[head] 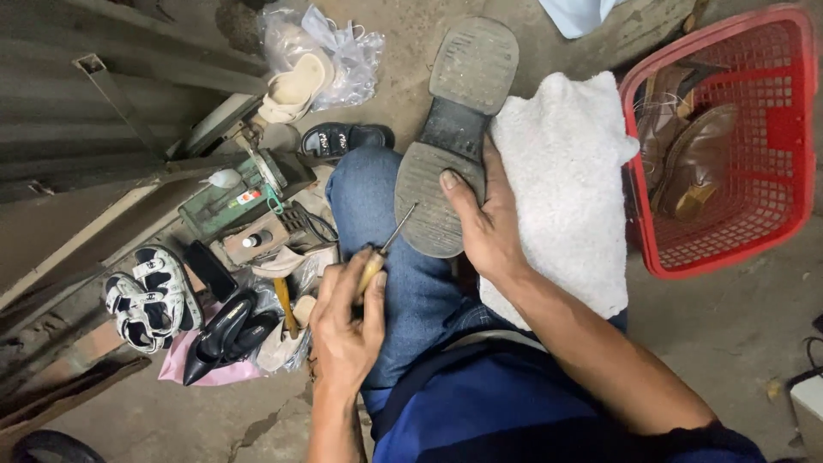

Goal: Scraping old adhesive from shoe soles and applying new glue for repair.

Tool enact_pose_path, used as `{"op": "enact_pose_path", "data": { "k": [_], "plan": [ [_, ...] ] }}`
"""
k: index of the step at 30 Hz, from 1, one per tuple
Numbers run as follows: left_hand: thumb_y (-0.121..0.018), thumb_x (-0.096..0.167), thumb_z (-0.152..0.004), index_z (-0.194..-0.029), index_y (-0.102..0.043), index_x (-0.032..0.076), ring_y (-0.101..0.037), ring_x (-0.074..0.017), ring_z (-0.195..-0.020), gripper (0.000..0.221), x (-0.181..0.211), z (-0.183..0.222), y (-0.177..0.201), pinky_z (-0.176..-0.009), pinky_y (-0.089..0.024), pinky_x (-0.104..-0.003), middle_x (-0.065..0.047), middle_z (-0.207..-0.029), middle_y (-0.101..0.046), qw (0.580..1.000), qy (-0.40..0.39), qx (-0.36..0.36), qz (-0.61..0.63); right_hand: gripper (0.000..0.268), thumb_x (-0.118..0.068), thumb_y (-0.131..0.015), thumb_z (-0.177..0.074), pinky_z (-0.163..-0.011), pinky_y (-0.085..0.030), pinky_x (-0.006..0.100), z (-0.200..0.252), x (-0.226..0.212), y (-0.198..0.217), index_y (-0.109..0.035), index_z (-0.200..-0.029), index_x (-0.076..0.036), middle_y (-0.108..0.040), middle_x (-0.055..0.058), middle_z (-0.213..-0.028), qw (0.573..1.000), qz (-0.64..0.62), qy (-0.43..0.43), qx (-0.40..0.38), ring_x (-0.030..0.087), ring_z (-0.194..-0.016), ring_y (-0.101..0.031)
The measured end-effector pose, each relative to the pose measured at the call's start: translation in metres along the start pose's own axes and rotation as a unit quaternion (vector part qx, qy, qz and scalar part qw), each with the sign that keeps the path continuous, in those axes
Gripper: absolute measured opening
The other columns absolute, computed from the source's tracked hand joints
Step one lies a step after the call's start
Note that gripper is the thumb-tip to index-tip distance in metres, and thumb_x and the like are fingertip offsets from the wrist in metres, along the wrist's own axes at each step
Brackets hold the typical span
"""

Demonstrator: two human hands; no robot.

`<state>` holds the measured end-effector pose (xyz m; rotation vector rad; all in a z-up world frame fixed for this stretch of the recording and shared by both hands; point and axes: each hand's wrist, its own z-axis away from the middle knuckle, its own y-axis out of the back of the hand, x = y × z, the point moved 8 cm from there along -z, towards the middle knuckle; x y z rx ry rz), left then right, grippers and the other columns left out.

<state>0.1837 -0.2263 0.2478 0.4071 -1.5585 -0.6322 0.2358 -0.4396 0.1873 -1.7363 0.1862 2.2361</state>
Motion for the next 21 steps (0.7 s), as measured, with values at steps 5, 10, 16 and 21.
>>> {"op": "enact_pose_path", "data": {
  "k": [5, 10, 16, 21],
  "plan": [
    [-0.060, 0.017, -0.101, -0.123, -0.070, -0.001, -0.059, -0.0162, -0.070, 0.030, -0.001, 0.026, 0.023, -0.057, -0.052, -0.031, -0.008, -0.089, -0.064, 0.992, 0.006, -0.004, -0.127, 0.070, -0.035, -0.061, -0.098, -0.117, -0.044, 0.033, -0.003, 0.006, 0.005, -0.033, -0.157, -0.008, -0.055, 0.010, -0.149, 0.999, -0.029, -0.037, 0.007, 0.021, -0.139, -0.053],
    [-0.051, 0.015, -0.093, -0.109, -0.075, -0.003, -0.068, -0.0198, -0.093, 0.034, -0.028, 0.060, 0.052, -0.081, -0.052, -0.030, -0.011, -0.100, -0.075, 0.953, 0.252, 0.137, 0.101, 0.038, -0.033, -0.060, -0.104, -0.072, -0.063, 0.036, -0.001, 0.047, -0.009, -0.066, -0.117, 0.002, -0.075, 0.018, -0.099, 0.848, -0.473, -0.212, -0.114, 0.028, -0.083, -0.075],
    [-0.074, 0.017, -0.088, -0.116, -0.069, 0.005, -0.066, -0.0126, -0.098, 0.031, -0.026, 0.054, 0.032, -0.091, -0.052, -0.024, -0.006, -0.109, -0.071, 0.959, 0.201, 0.121, 0.160, 0.051, -0.042, -0.068, -0.096, -0.044, -0.062, 0.041, 0.001, 0.054, 0.002, -0.063, -0.113, 0.005, -0.070, 0.018, -0.082, 0.824, -0.502, -0.246, -0.094, 0.030, -0.061, -0.073],
    [-0.061, 0.024, -0.097, -0.121, -0.070, 0.001, -0.071, -0.0168, -0.103, 0.034, 0.005, 0.034, 0.032, -0.094, -0.055, -0.028, -0.010, -0.113, -0.076, 0.986, 0.118, 0.095, 0.073, 0.049, -0.035, -0.061, -0.104, -0.071, -0.064, 0.041, 0.003, 0.025, -0.006, -0.058, -0.130, 0.007, -0.072, 0.022, -0.106, 0.827, -0.501, -0.180, -0.178, 0.030, -0.087, -0.075]
  ]
}}
